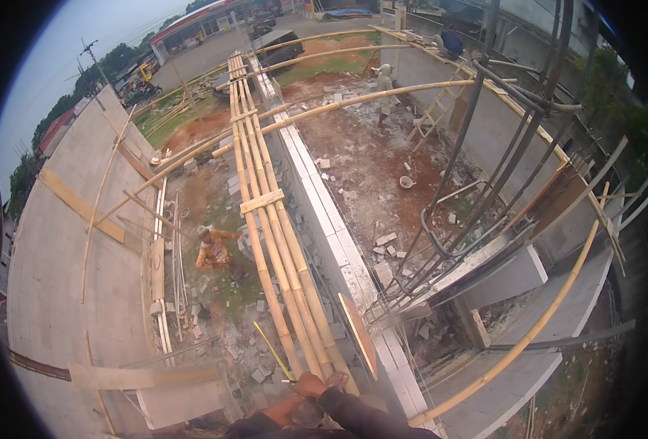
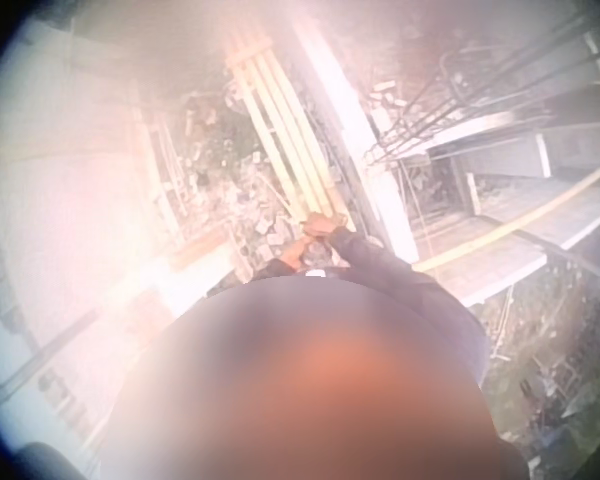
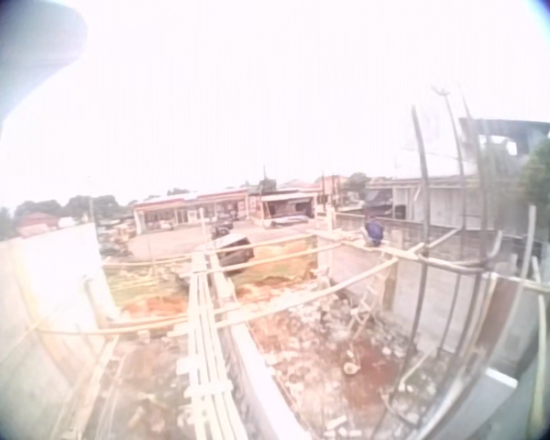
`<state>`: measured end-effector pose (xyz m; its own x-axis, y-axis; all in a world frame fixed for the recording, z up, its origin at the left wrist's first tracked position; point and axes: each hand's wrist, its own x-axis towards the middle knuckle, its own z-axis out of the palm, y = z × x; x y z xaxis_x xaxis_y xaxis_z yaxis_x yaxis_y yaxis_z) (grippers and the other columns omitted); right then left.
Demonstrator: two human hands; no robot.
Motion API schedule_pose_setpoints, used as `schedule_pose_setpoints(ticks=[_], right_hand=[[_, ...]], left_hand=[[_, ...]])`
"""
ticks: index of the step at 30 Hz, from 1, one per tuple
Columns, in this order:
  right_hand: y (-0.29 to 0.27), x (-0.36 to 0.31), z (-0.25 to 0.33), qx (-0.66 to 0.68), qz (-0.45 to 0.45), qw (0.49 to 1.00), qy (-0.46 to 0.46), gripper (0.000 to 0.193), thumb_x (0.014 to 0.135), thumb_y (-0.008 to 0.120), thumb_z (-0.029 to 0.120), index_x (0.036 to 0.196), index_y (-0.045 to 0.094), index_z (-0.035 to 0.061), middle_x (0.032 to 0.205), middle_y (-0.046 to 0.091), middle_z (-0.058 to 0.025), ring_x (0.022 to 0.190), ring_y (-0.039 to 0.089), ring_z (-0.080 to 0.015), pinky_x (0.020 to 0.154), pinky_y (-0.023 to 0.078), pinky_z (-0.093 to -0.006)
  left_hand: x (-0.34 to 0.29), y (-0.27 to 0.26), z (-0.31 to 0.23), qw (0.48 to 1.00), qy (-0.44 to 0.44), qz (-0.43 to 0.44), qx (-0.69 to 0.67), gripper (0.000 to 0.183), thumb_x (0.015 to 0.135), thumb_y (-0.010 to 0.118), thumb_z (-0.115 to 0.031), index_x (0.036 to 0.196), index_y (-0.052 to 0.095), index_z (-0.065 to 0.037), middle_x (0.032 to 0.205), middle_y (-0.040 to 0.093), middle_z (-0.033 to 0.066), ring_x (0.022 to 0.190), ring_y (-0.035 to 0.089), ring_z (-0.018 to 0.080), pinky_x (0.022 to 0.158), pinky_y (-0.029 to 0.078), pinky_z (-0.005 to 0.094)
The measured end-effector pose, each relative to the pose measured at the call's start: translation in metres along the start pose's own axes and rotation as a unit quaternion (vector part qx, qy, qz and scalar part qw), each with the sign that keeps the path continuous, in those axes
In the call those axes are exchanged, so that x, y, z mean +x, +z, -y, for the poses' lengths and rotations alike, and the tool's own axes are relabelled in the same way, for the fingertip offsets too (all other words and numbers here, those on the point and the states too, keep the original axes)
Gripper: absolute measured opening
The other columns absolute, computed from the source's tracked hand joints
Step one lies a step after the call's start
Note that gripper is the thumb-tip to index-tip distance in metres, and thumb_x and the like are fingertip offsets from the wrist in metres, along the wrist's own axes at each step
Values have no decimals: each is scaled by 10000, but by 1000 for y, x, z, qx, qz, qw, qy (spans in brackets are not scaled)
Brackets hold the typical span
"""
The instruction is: The person measures a vertical metal beam with a tape measure and marks measurement points with a marker. They then use a string line to align and mark additional points on the beam.
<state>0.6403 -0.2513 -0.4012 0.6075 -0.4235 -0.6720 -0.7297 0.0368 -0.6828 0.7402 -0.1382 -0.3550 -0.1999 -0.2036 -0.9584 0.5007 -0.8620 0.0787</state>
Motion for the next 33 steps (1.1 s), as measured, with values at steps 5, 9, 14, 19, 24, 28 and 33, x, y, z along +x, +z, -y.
schedule_pose_setpoints(ticks=[5, 9, 14, 19, 24, 28, 33], right_hand=[[32, 28, -9, 84, -13, 996, -13, 282, 800, 653, 172, 808, 709, -104, 822, 724, -249, 598, 709, -267, 610, 571, -365], [42, 32, -5, 163, -37, 986, 32, 289, 836, 654, 196, 903, 722, -77, 821, 735, -211, 601, 710, -242, 619, 578, -389], [11, -12, 8, -6, -39, 999, -20, 350, 851, 702, 348, 1024, 755, 48, 889, 749, -158, 807, 725, -267, 738, 554, -427], [-16, -60, 22, 123, -109, 985, 55, 482, 819, 734, 493, 1015, 743, 53, 993, 732, -174, 960, 695, -315, 852, 511, -402], [-1, -78, -4, 200, -179, 962, 47, 485, 866, 709, 504, 1003, 737, 40, 978, 728, -171, 997, 681, -298, 866, 499, -389], [23, -123, -49, 309, -201, 929, 21, 472, 890, 717, 447, 1063, 706, 8, 1021, 708, -155, 981, 662, -243, 860, 501, -364], [53, -228, -99, 381, -249, 889, 49, 600, 887, 750, 408, 1259, 602, -40, 1072, 677, -151, 960, 640, -204, 843, 509, -331]], left_hand=[[29, -19, 24, 998, 41, -37, -30, 307, 936, 661, -213, 1098, 619, 45, 943, 706, 103, 776, 704, 203, 640, 568, 358], [44, -31, 36, 998, 63, -27, 1, 342, 884, 703, -238, 1050, 629, 52, 920, 700, 98, 728, 687, 211, 613, 534, 347], [15, -25, 14, 952, 138, -134, 239, 596, 826, 717, -382, 1163, 599, 95, 1016, 696, 168, 880, 682, 232, 749, 528, 361], [-59, 25, -7, 877, 185, -232, 378, 759, 827, 668, -434, 1322, 512, 119, 1190, 652, 259, 1118, 645, 314, 922, 500, 372], [-79, 66, 2, 896, 181, -241, 325, 810, 820, 663, -439, 1358, 477, 138, 1262, 613, 296, 1174, 624, 340, 962, 489, 389], [-51, 73, 21, 899, 172, -212, 341, 790, 807, 673, -425, 1342, 509, 133, 1310, 575, 313, 1176, 624, 345, 954, 487, 385], [18, 96, 86, 819, 252, -106, 505, 701, 793, 723, -432, 1213, 604, 116, 1169, 638, 252, 1068, 650, 301, 869, 521, 367]])
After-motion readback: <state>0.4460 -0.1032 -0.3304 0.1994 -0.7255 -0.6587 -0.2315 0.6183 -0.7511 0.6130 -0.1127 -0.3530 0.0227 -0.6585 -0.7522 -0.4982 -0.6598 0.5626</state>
